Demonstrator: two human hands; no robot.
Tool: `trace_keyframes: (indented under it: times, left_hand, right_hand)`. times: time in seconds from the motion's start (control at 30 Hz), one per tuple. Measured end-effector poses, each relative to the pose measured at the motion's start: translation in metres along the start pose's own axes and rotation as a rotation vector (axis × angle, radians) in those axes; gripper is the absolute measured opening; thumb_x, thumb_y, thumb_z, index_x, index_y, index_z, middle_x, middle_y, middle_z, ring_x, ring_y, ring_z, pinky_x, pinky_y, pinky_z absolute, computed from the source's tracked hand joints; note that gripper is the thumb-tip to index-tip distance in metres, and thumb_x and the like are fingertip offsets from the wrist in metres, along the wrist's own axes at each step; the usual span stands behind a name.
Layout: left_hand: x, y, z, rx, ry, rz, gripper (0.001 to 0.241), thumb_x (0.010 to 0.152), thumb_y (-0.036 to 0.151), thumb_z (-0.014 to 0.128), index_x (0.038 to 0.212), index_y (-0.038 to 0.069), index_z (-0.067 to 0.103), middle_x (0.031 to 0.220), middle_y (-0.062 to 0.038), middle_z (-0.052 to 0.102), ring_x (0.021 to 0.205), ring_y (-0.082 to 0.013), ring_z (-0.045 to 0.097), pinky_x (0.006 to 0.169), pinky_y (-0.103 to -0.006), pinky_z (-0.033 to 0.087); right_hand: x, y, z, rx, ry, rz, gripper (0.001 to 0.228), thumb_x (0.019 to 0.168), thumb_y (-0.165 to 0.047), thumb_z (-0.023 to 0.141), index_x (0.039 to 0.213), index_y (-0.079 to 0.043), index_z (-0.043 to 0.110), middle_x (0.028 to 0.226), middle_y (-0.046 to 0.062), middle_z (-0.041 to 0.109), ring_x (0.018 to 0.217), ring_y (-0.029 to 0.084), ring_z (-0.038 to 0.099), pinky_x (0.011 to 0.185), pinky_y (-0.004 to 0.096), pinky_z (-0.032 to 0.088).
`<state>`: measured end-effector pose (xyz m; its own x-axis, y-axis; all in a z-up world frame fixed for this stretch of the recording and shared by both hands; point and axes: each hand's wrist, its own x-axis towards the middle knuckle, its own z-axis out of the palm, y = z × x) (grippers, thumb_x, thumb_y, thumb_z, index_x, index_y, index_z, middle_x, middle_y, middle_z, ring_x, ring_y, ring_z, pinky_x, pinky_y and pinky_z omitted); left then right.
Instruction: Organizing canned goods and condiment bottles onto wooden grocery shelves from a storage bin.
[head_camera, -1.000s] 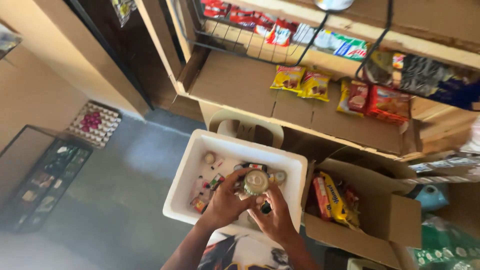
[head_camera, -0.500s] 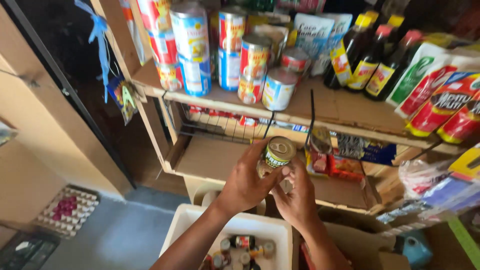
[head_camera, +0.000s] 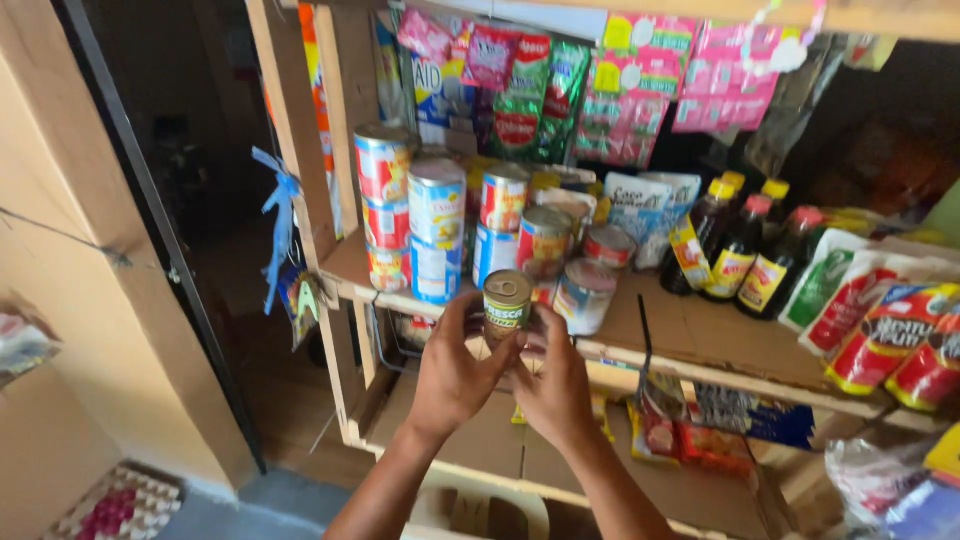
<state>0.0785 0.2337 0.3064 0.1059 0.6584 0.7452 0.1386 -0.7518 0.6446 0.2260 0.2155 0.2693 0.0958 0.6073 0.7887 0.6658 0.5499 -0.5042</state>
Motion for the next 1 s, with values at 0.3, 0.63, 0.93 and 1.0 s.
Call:
trace_keyframes:
  times: [0.3,0.63,0.93,1.0]
  left_hand:
    - [0.029,-0.047,-0.003,-0.070,0.032,-0.266,0.050,0.083,0.020,0.082,0.123,-0.001,0.063,0.107,-0.015,0.079,0.100,-0.0203,0.079,0.081,-0.0337,0.063]
    - [0.032,-0.066,-0.004,0.139,0.074,0.018,0.045,0.082,0.021,0.084,0.117,-0.001,0.065,0.098,-0.018,0.075,0.087,-0.0306,0.075,0.076,-0.0384,0.060]
    - [0.030,-0.070,-0.004,0.132,0.044,-0.107,0.040,0.083,0.024,0.083,0.113,0.003,0.065,0.098,-0.014,0.073,0.080,-0.0268,0.076,0.065,-0.0385,0.060]
    - [0.031,-0.073,-0.002,0.145,0.036,-0.127,0.037,0.086,0.022,0.082,0.114,0.004,0.066,0.097,-0.013,0.073,0.078,-0.0266,0.076,0.064,-0.0386,0.060]
  right_hand:
    - [0.031,0.003,0.045,-0.126,-0.063,0.358,0.059,0.093,-0.018,0.072,0.145,-0.006,0.048,0.113,0.021,0.074,0.096,0.029,0.078,0.077,0.041,0.061]
    - [0.033,0.018,0.062,-0.166,0.113,0.120,0.054,0.081,-0.009,0.077,0.132,-0.002,0.060,0.114,0.018,0.073,0.090,0.026,0.077,0.067,0.035,0.065]
    - [0.020,0.008,0.075,-0.313,0.294,0.109,0.050,0.078,-0.006,0.081,0.123,-0.003,0.060,0.109,0.018,0.067,0.097,0.031,0.070,0.080,0.040,0.058]
    - [0.020,0.006,0.076,-0.336,0.311,0.053,0.055,0.076,-0.004,0.081,0.126,-0.001,0.059,0.113,0.020,0.066,0.105,0.037,0.066,0.085,0.043,0.055]
